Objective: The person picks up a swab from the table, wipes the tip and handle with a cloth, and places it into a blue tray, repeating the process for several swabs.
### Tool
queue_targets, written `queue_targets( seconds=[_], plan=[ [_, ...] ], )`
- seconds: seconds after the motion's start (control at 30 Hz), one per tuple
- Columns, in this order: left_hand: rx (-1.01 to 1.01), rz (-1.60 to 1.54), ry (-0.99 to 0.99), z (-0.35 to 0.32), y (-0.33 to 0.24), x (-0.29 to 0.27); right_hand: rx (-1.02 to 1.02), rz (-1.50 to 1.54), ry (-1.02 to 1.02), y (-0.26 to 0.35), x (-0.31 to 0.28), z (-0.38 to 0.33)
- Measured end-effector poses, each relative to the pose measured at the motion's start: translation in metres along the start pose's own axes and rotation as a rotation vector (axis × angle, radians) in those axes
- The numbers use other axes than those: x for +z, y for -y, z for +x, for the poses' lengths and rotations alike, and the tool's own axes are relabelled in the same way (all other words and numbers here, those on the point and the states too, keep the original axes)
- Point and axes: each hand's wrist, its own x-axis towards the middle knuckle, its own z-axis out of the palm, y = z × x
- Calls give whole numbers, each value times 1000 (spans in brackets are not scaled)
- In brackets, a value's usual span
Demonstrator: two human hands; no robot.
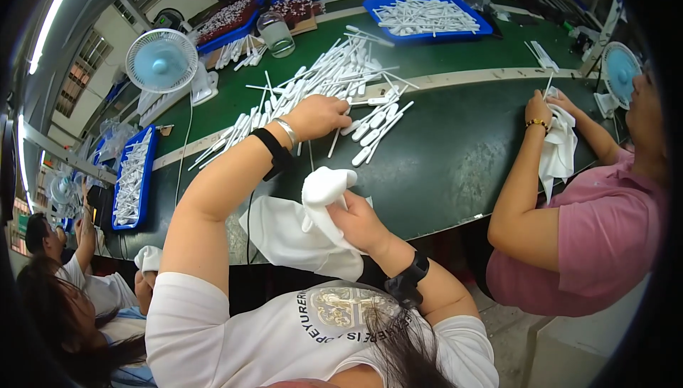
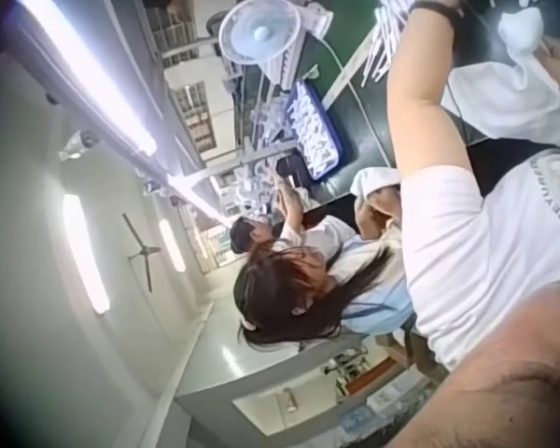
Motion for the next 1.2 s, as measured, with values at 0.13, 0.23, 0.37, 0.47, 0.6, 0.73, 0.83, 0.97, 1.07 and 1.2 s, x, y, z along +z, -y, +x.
queue_targets(
  seconds=[0.13, 0.23, 0.37, 0.47, 0.6, 0.73, 0.83, 0.97, 1.07, 1.2],
  plan=[
    [128, 21, -133, -17, 3, 1, -7, -20, -15, -3, -3, 0],
    [52, -98, -317, -31, -1, 1, -4, -24, -38, -9, -7, 2],
    [-284, -738, -671, -53, -15, -10, 29, 107, -83, -15, -12, 7],
    [-524, -1552, -825, -62, -44, -54, -163, 441, -146, -19, -20, 13],
    [-467, -1816, -865, -91, -103, -91, -195, 795, -247, 12, -4, 15],
    [-498, -1716, -727, -107, -154, -71, -319, 734, -348, 0, 10, 11],
    [-593, -1714, -691, -114, -177, -24, -239, 672, -21, -14, 10, -4],
    [-605, -1530, -434, -125, -194, -19, -200, 505, 151, -35, -12, -16],
    [-612, -1295, -376, -124, -204, -15, -319, 343, -17, -52, -7, -16],
    [-754, -1236, -429, -130, -210, -17, -414, 202, -134, -46, 1, -13]
  ],
)
